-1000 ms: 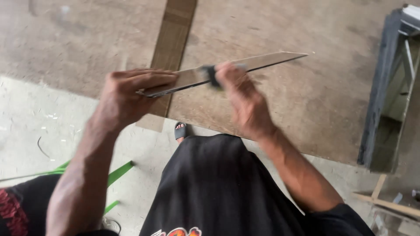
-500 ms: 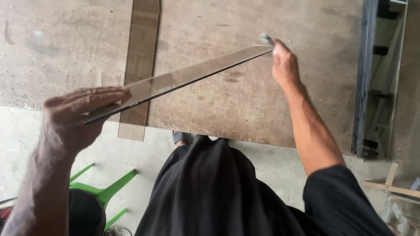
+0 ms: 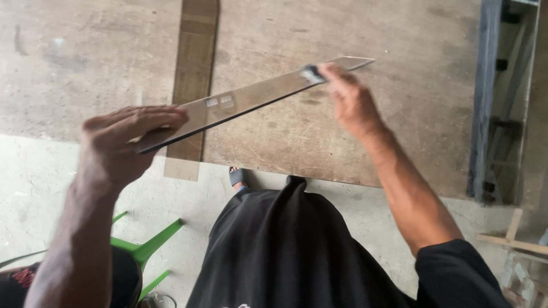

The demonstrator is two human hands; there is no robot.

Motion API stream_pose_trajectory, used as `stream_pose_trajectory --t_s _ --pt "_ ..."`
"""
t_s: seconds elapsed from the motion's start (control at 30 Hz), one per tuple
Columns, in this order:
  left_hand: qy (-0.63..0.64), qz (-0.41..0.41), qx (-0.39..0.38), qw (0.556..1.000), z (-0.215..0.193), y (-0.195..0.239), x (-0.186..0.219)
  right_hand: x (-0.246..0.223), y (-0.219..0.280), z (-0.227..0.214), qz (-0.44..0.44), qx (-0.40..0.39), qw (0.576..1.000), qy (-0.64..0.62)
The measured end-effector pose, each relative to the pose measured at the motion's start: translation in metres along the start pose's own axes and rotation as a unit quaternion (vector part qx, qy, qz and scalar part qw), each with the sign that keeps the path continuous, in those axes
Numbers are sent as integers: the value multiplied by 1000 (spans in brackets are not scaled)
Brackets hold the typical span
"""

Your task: Sanding the sharp edges of a glass pane using a manual sanding block

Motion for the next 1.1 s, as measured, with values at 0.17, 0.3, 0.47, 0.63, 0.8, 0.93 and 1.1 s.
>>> stream_pose_trajectory --t_s 0.17,0.3,0.47,0.63,0.8,0.93,1.1 --pt "98 -12 70 993 -18 -15 -6 -174 -31 43 -158 29 986 -43" --pt "77 7 54 996 -18 -19 -5 -221 -26 77 -170 21 979 111" --pt "123 2 92 988 -27 -18 -14 -247 -32 70 -134 88 985 71" --pt "133 3 84 988 -30 -24 -13 -221 -32 68 -131 83 972 176" --pt "131 34 48 990 -24 -28 -11 -250 -25 76 -156 82 975 139" --pt "111 30 58 992 -29 -30 -11 -166 -22 62 -102 126 970 179" --pt "89 47 23 995 -22 -30 -12 -177 -13 62 -154 86 975 134"
Point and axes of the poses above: each hand's wrist, its own y-axis away from the middle knuckle, its own z-axis out of the palm, x = y × z, the point moved 10 cm from there along -y, towards the middle knuckle, and after that the axes turned 2 degrees about -y, right-handed, at the moved point
